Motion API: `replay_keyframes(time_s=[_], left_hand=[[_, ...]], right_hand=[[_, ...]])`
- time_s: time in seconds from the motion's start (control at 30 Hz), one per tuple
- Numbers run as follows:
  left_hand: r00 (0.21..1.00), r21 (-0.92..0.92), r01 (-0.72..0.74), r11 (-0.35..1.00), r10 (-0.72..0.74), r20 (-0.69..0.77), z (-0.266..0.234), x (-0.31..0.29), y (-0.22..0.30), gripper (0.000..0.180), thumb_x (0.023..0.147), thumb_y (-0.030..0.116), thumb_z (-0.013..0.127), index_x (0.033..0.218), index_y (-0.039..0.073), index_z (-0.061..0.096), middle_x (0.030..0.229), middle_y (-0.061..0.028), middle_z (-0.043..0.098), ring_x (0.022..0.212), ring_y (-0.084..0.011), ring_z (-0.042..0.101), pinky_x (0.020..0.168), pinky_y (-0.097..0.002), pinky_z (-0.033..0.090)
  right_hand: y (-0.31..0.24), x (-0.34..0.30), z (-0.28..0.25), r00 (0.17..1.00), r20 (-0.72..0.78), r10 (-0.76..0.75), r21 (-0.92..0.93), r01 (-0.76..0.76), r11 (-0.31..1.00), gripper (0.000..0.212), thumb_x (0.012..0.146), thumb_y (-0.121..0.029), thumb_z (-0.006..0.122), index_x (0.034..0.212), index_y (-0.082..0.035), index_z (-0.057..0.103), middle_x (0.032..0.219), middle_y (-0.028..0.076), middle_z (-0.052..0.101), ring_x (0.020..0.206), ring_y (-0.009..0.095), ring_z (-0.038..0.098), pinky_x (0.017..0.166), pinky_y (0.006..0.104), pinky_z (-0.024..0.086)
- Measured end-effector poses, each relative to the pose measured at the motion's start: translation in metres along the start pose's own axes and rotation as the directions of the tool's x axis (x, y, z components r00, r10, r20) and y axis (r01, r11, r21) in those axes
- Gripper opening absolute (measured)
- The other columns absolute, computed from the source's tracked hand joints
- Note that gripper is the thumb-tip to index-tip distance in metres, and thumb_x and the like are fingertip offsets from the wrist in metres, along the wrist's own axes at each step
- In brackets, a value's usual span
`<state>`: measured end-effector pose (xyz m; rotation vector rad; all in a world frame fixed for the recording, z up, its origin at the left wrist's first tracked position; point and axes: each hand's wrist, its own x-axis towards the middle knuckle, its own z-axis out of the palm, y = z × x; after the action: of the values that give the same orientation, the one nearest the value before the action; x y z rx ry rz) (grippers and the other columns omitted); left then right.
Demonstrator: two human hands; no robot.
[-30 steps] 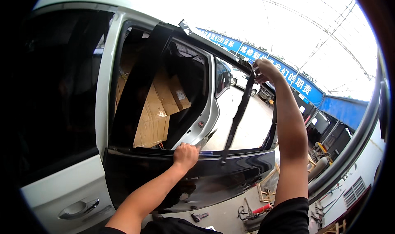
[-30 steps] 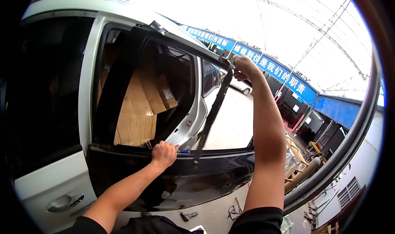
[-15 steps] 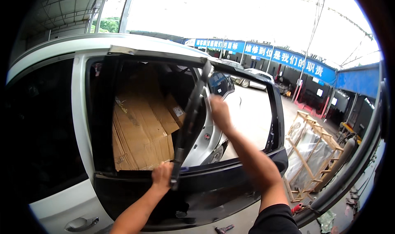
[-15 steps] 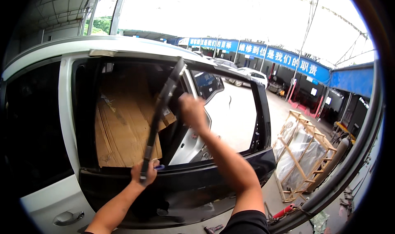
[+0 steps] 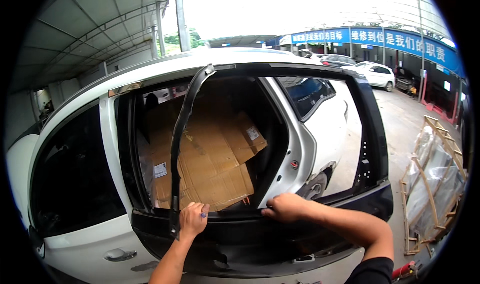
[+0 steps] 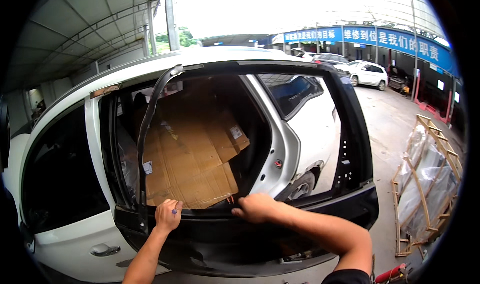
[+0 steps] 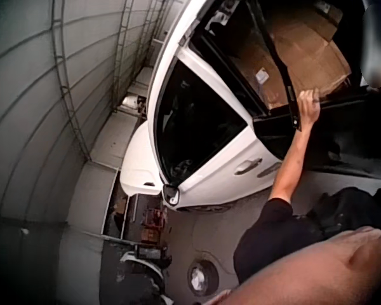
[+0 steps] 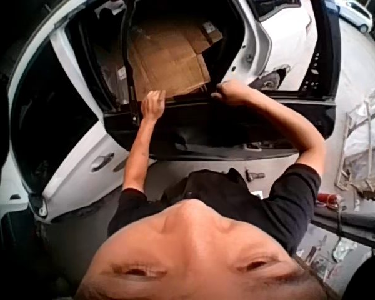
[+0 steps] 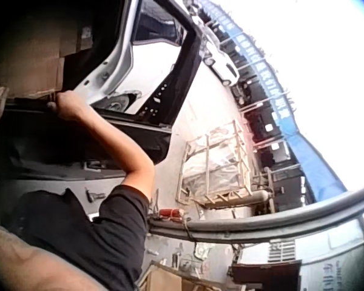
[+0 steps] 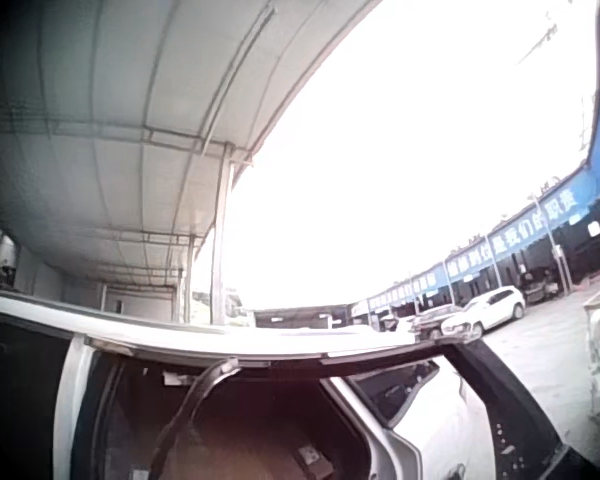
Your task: The person removes a rubber weather seal from a car door frame using pliers and a pick tool, then fits a new seal along the door edge, pressing it into place by hand.
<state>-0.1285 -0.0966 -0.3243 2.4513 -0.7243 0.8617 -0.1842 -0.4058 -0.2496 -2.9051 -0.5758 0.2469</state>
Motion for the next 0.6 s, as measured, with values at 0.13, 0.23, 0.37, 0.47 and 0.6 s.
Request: replay_keyframes(time_s=[0.13,0.23,0.37,0.47,0.6], left_hand=[[0.998,0.011,0.063,0.998,-0.063,0.02,0.002,0.001,0.007,0.039,0.097,0.025,0.046,0.066,0.003,0.058,0.068,-0.0153,0.058,0.07,-0.036,0.057,0.061,-0.044,0.045],[0.992,0.007,0.12,0.993,-0.12,0.021,0.007,0.0,0.003,0.038,0.097,0.023,0.045,0.067,0.003,0.058,0.068,-0.015,0.06,0.069,-0.0358,0.057,0.062,-0.0437,0.045],[0.992,-0.084,0.078,0.993,-0.086,-0.096,0.019,0.003,0.061,0.025,0.095,0.021,0.051,0.079,0.004,0.061,0.068,-0.0159,0.062,0.068,-0.0374,0.061,0.062,-0.0451,0.047],[0.992,-0.087,0.048,0.995,-0.038,0.117,0.031,0.018,0.115,0.017,0.093,0.02,0.057,0.086,0.005,0.058,0.063,-0.0158,0.06,0.063,-0.0353,0.063,0.057,-0.0455,0.048],[0.991,-0.044,-0.051,0.998,0.056,0.121,0.038,0.018,0.117,0.022,0.092,0.022,0.058,0.078,0.006,0.055,0.061,-0.0136,0.06,0.06,-0.0319,0.063,0.056,-0.0437,0.048]], right_hand=[[0.015,-0.012,0.037,0.953,-0.285,-0.105,-0.028,0.101,0.994,0.05,0.092,-0.047,0.054,0.091,0.002,0.062,0.088,0.022,0.065,0.085,0.041,0.062,0.08,0.0475,0.051],[0.006,-0.022,0.041,0.925,-0.362,-0.118,-0.07,0.099,0.993,0.051,0.088,-0.048,0.059,0.089,0.003,0.062,0.086,0.022,0.064,0.08,0.039,0.062,0.075,0.0469,0.05],[-0.009,-0.037,0.037,0.886,-0.452,-0.108,0.027,0.134,0.991,0.055,0.088,-0.052,0.059,0.094,0.002,0.062,0.084,0.021,0.064,0.078,0.039,0.062,0.073,0.047,0.05],[-0.009,-0.037,0.039,0.844,-0.529,-0.083,0.212,0.226,0.951,0.051,0.091,-0.049,0.057,0.094,0.001,0.064,0.085,0.021,0.063,0.079,0.04,0.061,0.073,0.0472,0.049],[-0.016,-0.032,0.022,0.848,-0.516,-0.118,0.363,0.341,0.867,0.041,0.093,-0.039,0.056,0.085,0.001,0.063,0.082,0.019,0.064,0.075,0.039,0.061,0.072,0.0462,0.049]])
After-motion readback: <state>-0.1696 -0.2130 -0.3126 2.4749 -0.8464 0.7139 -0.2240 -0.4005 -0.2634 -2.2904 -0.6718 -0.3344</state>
